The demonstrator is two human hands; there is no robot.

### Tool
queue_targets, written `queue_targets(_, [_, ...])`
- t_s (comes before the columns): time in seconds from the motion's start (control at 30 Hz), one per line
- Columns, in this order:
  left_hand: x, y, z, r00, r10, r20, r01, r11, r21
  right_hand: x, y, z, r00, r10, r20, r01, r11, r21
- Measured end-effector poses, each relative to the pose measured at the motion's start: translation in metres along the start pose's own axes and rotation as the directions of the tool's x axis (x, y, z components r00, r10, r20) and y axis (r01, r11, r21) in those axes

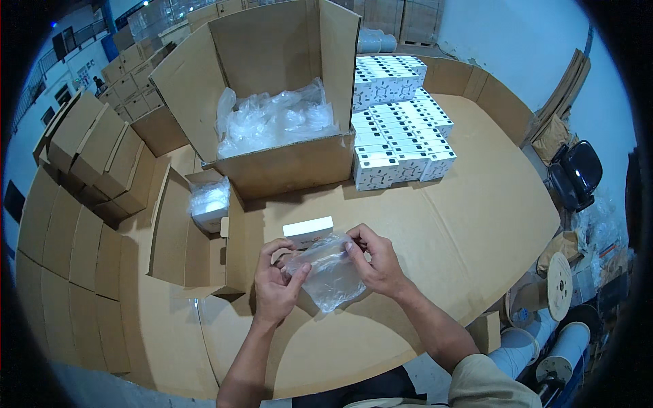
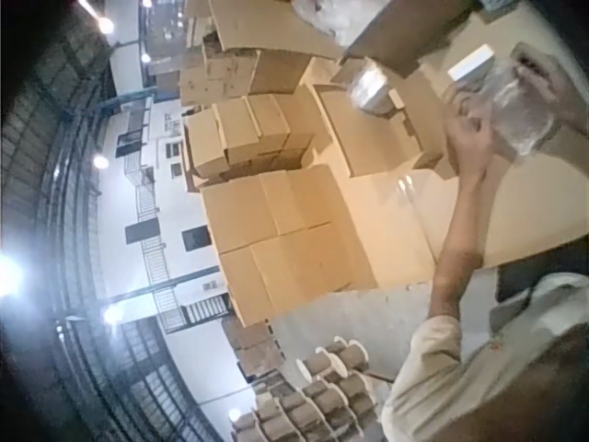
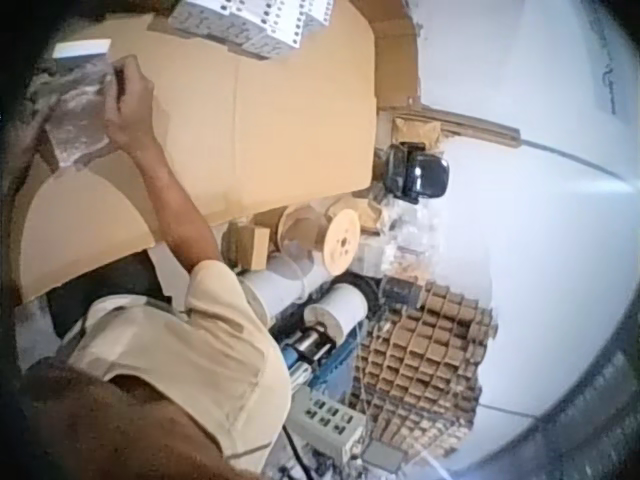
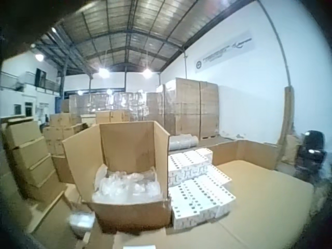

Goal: Packing small white boxes into plastic bags and placing them into a larger cardboard box.

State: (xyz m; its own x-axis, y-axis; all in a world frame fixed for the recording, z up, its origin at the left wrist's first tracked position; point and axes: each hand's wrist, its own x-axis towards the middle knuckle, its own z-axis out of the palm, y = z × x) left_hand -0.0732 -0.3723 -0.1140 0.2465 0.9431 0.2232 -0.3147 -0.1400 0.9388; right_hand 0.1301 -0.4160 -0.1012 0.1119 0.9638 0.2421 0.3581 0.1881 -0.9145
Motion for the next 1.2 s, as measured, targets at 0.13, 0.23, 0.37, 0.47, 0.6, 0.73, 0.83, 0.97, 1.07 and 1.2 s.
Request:
queue_targets(0.13, [0.002,-0.002,-0.02,0.982,0.036,0.185,-0.086,0.96,0.267,0.001,-0.002,-0.004,1.0,-0.027,0.004,0.027,1.0,0.003])
queue_targets(0.23, [0.005,-0.007,-0.026,0.952,0.072,0.297,-0.189,0.903,0.386,0.0,-0.002,-0.003,0.999,-0.042,0.021,0.042,0.999,-0.018])
queue_targets(0.37, [0.001,0.003,-0.013,0.976,-0.135,0.172,0.132,0.991,0.031,-0.001,-0.002,-0.003,0.998,-0.053,0.021,0.054,0.998,-0.033])
queue_targets(0.47, [0.0,-0.004,-0.016,0.981,-0.037,0.191,0.029,0.999,0.044,-0.001,-0.003,-0.001,0.998,-0.05,0.034,0.051,0.998,-0.024])
queue_targets(0.6, [0.003,0.003,-0.018,0.97,-0.003,0.242,-0.082,0.938,0.338,-0.001,-0.004,-0.001,0.998,-0.038,0.043,0.039,0.998,-0.042])
queue_targets(0.73, [0.005,-0.006,-0.024,0.966,0.016,0.26,-0.126,0.901,0.416,-0.001,-0.002,0.002,0.997,-0.071,0.04,0.074,0.996,-0.054])
queue_targets(0.83, [0.006,0.003,-0.022,0.94,0.021,0.339,-0.176,0.885,0.432,-0.002,0.002,0.003,0.996,-0.09,0.022,0.091,0.995,-0.035])
queue_targets(0.97, [0.006,0.005,-0.026,0.903,-0.204,0.378,-0.013,0.867,0.498,-0.002,0.0,0.003,0.997,-0.076,0.02,0.076,0.997,-0.006])
queue_targets(1.07, [0.002,-0.01,-0.04,0.891,-0.283,0.355,0.143,0.917,0.372,-0.003,-0.006,0.004,0.996,-0.083,0.038,0.085,0.995,-0.051])
queue_targets(1.2, [0.005,0.004,-0.027,0.908,-0.158,0.387,0.081,0.975,0.206,-0.003,-0.003,0.003,0.998,-0.049,0.032,0.051,0.998,-0.045])
